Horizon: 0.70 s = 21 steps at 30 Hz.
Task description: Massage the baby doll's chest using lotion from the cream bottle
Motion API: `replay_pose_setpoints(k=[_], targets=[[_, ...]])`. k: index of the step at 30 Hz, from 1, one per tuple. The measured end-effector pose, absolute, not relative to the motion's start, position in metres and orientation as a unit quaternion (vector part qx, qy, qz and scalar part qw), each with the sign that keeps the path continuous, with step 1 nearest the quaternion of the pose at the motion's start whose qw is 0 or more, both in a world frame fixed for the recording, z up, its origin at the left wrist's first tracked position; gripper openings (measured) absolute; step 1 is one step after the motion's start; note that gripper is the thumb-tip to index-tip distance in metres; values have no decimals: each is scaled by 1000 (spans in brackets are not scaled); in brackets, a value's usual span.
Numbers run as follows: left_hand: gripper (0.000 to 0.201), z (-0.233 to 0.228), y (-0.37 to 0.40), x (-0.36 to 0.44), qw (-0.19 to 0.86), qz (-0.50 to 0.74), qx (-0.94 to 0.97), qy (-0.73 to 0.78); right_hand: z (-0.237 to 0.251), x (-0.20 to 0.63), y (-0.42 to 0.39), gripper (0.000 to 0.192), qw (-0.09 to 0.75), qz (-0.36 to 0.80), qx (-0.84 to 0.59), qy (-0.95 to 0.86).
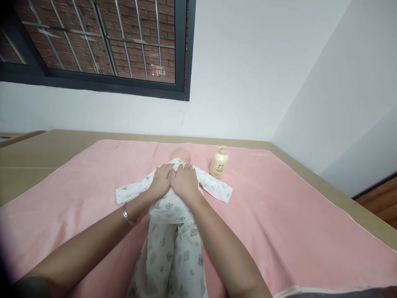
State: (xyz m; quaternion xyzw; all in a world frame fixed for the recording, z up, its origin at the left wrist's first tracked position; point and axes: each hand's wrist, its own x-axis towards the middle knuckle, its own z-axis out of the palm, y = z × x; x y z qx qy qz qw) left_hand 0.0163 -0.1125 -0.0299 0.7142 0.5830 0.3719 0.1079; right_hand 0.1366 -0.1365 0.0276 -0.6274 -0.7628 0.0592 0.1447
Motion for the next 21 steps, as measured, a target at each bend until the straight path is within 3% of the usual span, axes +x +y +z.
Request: replay_pose_setpoints(k=[6,15,21], targets=[[52,-31,-131,29,76,354,726,585,20,158,-110,49,191,105,-631,-744],[45,-24,-109,15,137,378,706,583,29,136,-143,55,117,42,-654,-746],[47,-25,-122,23,77,355,717,595,28,153,-128,50,135,54,-630,-763]])
